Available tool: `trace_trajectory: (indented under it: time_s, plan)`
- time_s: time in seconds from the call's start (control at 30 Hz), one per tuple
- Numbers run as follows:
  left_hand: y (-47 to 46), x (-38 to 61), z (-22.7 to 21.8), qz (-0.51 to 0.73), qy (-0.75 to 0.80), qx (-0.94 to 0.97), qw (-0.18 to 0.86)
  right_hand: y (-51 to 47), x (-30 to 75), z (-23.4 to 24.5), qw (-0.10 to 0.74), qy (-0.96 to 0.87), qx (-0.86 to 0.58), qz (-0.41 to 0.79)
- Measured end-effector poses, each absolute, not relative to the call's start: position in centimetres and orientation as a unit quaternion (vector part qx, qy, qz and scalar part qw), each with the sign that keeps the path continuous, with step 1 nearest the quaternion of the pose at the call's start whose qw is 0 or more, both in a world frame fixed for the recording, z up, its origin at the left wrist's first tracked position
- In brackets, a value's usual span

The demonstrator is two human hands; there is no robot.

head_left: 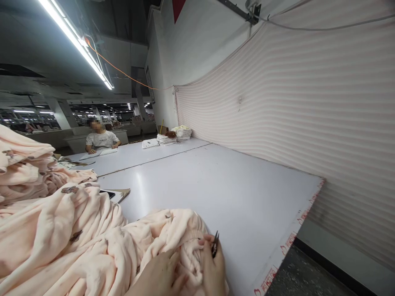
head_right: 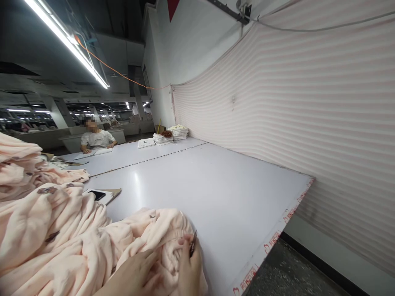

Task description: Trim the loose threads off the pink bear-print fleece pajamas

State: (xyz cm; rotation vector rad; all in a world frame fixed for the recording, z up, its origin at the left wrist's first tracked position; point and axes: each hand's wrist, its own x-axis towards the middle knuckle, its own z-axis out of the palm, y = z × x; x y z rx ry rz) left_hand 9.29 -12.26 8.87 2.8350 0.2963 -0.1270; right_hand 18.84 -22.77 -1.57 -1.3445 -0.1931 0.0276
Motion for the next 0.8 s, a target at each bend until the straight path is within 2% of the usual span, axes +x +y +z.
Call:
trace_trajectory:
  time_s: [0.17, 0.37, 0.67, 0.8]
  plan:
    - [-14.1, 10.3, 8.8, -0.015, 0.124, 0.991, 0.054, -25.5, 23.2, -2.5, 0.669, -0.174, -0.723, 0.003]
    - [-14.0, 12.0, 9.8, -0.008, 0.149, 0.981, 0.127, -25.1, 22.9, -0.9, 0.626, -0.227, -0.743, -0.058]
    - [-15.3, 12.2, 11.2, 0.050, 0.096, 0.893, 0.437, -26.9, 18.4, 2.7, 0.575, -0.365, -0.706, -0.195]
    - [-15.1, 11.7, 11.3, 0.126, 0.148, 0.768, 0.610, -26.8, 17.4, 2.7, 0.549, -0.383, -0.718, -0.192]
